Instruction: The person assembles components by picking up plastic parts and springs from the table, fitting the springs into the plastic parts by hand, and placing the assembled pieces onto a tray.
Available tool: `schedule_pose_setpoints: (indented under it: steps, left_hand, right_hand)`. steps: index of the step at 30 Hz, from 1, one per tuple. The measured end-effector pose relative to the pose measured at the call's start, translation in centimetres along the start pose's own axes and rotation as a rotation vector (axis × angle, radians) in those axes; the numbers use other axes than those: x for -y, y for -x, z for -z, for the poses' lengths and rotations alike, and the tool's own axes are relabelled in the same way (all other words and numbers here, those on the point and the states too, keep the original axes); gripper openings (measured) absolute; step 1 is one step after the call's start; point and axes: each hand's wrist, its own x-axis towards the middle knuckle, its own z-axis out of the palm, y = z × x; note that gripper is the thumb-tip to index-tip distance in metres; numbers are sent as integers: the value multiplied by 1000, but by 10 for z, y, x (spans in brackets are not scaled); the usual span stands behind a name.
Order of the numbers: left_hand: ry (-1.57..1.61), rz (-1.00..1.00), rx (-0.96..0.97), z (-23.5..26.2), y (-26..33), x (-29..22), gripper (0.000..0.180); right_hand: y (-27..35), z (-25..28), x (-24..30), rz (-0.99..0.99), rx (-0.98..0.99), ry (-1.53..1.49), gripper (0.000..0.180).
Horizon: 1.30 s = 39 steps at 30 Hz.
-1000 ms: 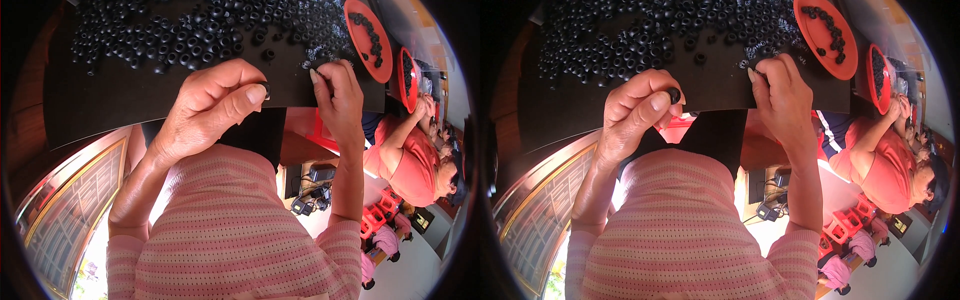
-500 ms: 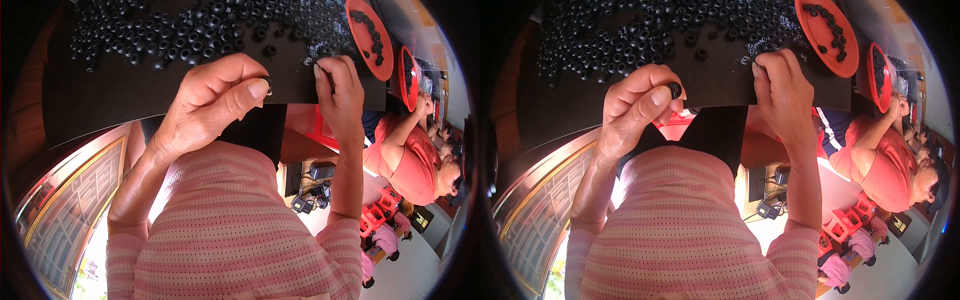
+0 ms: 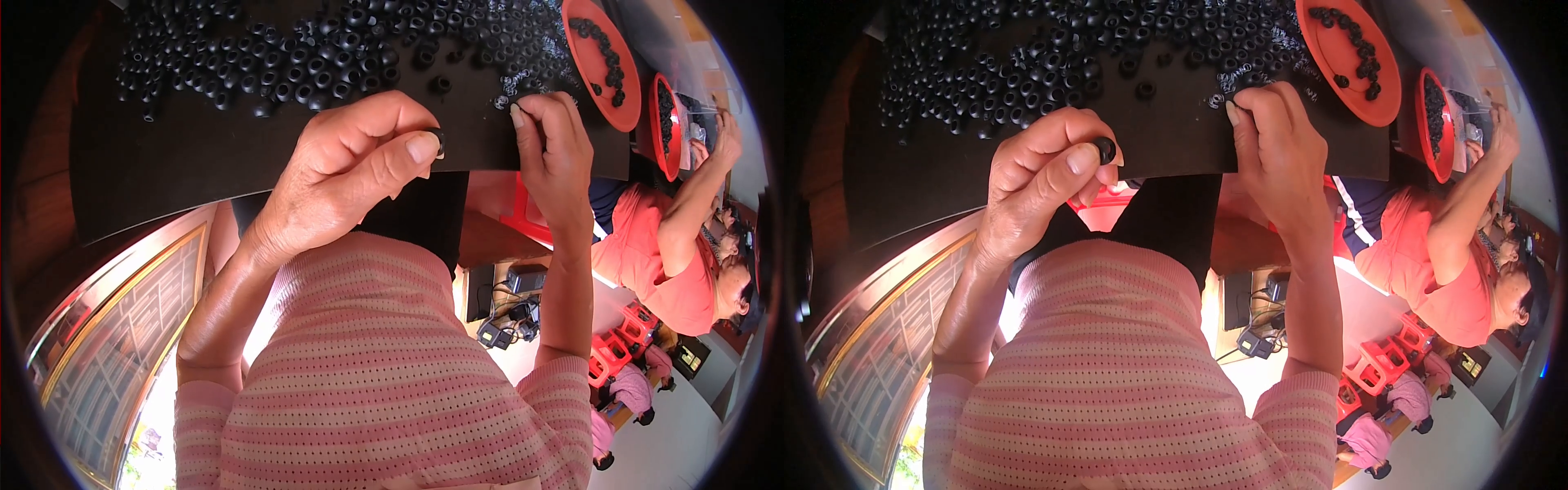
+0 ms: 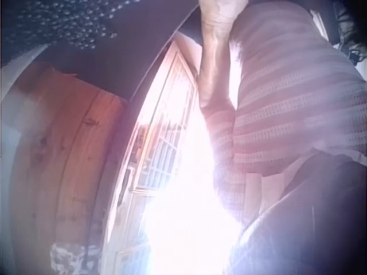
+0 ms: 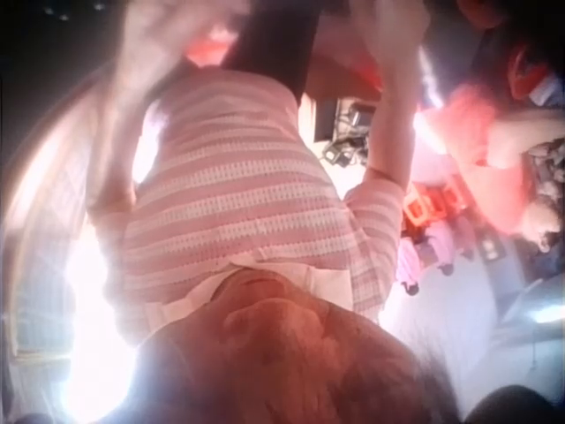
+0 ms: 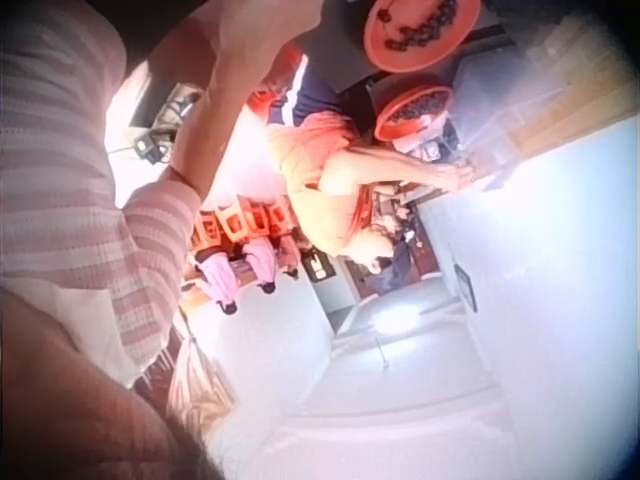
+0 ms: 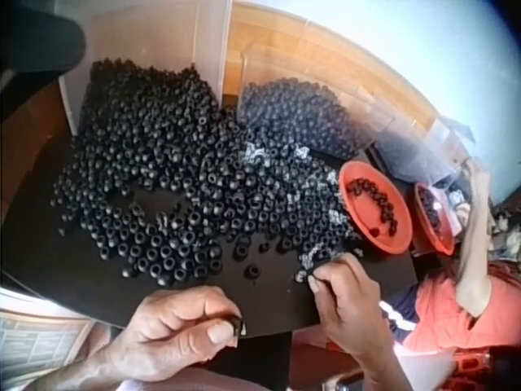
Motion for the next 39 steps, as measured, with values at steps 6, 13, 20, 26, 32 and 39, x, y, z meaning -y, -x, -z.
schedule_pose_setpoints:
  steps: [6,13,20,26,32,39]
  left_hand:
    - [10,19,10,2,1,-1,24]
    - [8,39,2,2,1,-1,27]
    - [6,39,1,1,2,-1,27]
    - [17,30,-5,2,2,1,25]
    - [8,15,-11,2,2,1,25]
    - [212,89,-120,-4,2,-9,25]
  right_hand:
    - [-3,4,0,-74,17,-178,12]
    - [-11,9,-2,-176,21,-226,7]
    - [-7,16,-2,-352,53,-252,13]
    - [-10,16,-1,-310,92,-129,9]
    - [-9,14,-12,-123,105,-121,8]
    - [-6,17,-11,-90,78,-142,11]
